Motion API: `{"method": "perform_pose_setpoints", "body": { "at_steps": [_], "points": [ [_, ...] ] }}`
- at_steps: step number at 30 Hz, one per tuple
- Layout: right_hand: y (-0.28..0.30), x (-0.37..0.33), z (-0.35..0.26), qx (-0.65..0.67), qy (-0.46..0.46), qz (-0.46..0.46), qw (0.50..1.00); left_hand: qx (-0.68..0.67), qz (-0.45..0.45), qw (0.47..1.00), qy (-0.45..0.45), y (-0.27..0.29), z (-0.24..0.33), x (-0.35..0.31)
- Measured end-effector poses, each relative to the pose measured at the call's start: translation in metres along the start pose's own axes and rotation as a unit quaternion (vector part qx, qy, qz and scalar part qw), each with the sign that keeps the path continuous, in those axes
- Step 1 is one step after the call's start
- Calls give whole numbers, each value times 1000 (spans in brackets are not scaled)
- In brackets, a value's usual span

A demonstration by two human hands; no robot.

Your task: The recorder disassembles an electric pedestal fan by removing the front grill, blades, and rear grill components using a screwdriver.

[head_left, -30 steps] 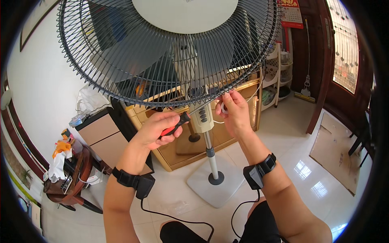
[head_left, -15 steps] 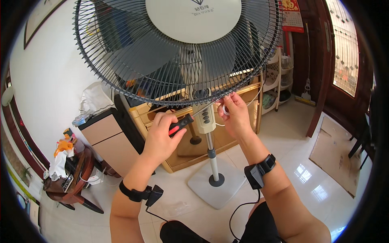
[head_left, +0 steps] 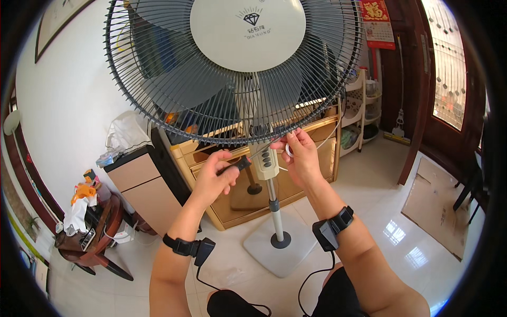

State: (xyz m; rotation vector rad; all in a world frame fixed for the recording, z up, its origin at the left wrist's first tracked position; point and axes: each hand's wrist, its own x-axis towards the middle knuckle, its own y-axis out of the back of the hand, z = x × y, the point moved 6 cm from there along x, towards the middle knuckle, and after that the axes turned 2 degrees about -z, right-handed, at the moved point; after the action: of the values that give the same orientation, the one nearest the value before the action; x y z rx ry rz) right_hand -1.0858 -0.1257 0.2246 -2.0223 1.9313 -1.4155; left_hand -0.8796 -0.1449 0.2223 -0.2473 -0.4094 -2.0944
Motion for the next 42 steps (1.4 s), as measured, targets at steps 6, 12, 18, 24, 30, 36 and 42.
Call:
{"method": "perform_pose_setpoints", "body": {
  "at_steps": [6, 12, 18, 24, 30, 36, 42],
  "points": [
    [3, 1, -1, 1, 5, 18, 1000, -22, 41, 990, -136, 12, -8, -15],
    [2, -2, -4, 8, -11, 29, 999, -91, 124, 986, -62, 10, -16, -15],
    [4, 0, -2, 11, -1, 17, 1000, -83, 115, 988, -64, -2, -22, -15],
    [2, -1, -4, 7, 2, 22, 1000, -10, 149, 965, -214, -10, -14, -24],
    [6, 0, -6, -11, 4, 22, 1000, -120, 85, 986, 73, 0, -45, -13],
    [6, 2, -5, -7, 9, 16, 1000, -165, 103, 968, -161, -12, -27, -16],
    [7, 0, -6, -9, 4, 17, 1000, -171, 111, 979, 16, 1, -37, -11]
  ]
}}
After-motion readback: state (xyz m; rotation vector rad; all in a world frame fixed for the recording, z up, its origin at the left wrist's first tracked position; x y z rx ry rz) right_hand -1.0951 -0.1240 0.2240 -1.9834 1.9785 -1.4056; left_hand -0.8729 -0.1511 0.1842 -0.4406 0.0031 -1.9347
